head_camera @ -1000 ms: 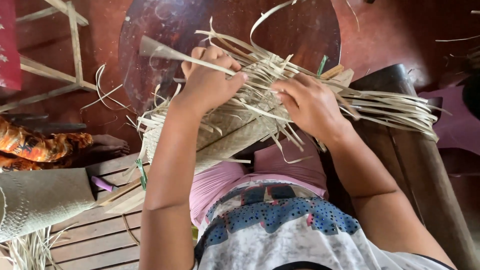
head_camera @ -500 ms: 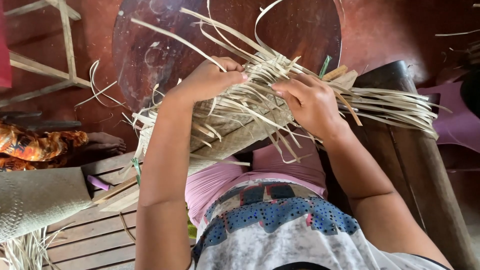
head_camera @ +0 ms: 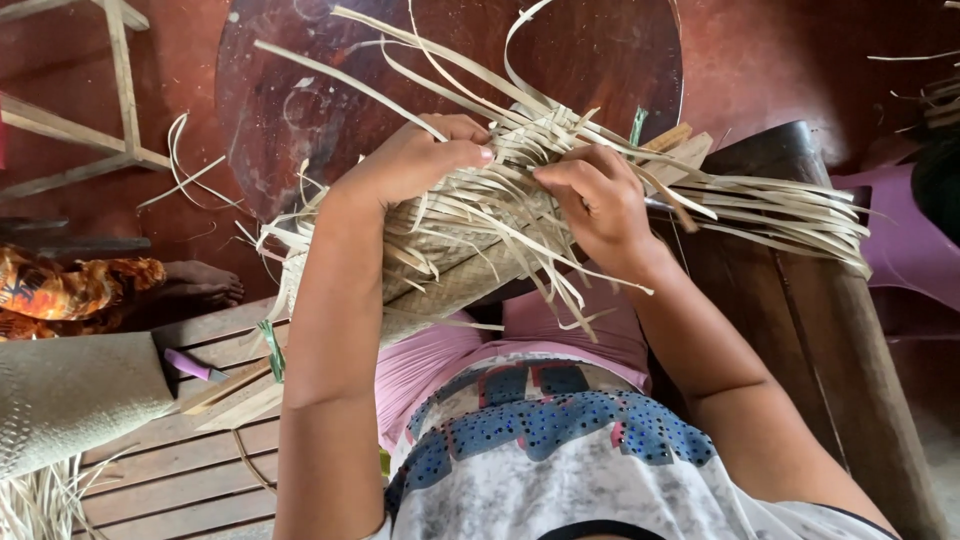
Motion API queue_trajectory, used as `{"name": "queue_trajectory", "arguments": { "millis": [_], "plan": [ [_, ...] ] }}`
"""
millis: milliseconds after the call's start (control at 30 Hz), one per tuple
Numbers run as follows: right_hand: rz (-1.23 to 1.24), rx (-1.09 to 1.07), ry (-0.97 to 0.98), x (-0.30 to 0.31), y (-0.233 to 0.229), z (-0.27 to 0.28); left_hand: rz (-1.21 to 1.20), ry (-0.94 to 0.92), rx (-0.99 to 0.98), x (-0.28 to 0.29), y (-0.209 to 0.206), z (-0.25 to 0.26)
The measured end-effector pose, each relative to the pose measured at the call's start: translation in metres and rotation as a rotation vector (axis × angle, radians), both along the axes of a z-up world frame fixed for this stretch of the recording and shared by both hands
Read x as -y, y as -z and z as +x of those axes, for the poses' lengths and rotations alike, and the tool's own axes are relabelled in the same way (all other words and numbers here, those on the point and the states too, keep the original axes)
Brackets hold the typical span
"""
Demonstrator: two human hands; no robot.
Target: Weaving natural fiber strands into a structured object.
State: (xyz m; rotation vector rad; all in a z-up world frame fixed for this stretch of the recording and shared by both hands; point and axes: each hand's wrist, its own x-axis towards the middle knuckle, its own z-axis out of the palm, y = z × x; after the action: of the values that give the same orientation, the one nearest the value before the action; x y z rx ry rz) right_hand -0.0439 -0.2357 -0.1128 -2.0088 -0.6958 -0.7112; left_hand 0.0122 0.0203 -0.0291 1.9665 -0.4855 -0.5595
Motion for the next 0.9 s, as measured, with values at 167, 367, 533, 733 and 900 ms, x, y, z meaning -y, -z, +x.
{"name": "queue_trajectory", "arguments": {
  "millis": [167,367,533,733,900],
  "plan": [
    [0.029,-0.006,0.010,-0.008,0.007,-0.002,0.004,-0.009,-0.055,-0.002,-0.003,-0.004],
    [0.042,-0.046,-0.011,-0.013,0.006,0.002,0.087,-0.046,0.010,-0.001,0.000,-0.010],
    [-0.100,-0.024,-0.065,-0.008,0.008,0.002,0.226,-0.281,0.379,-0.011,-0.035,-0.034],
    [-0.075,-0.027,-0.044,-0.008,0.013,0.005,-0.383,0.021,0.511,-0.042,-0.049,-0.072],
    [-0.059,-0.091,-0.065,-0.008,0.005,0.001,-0.509,0.064,0.424,-0.048,-0.047,-0.083]
  ]
}}
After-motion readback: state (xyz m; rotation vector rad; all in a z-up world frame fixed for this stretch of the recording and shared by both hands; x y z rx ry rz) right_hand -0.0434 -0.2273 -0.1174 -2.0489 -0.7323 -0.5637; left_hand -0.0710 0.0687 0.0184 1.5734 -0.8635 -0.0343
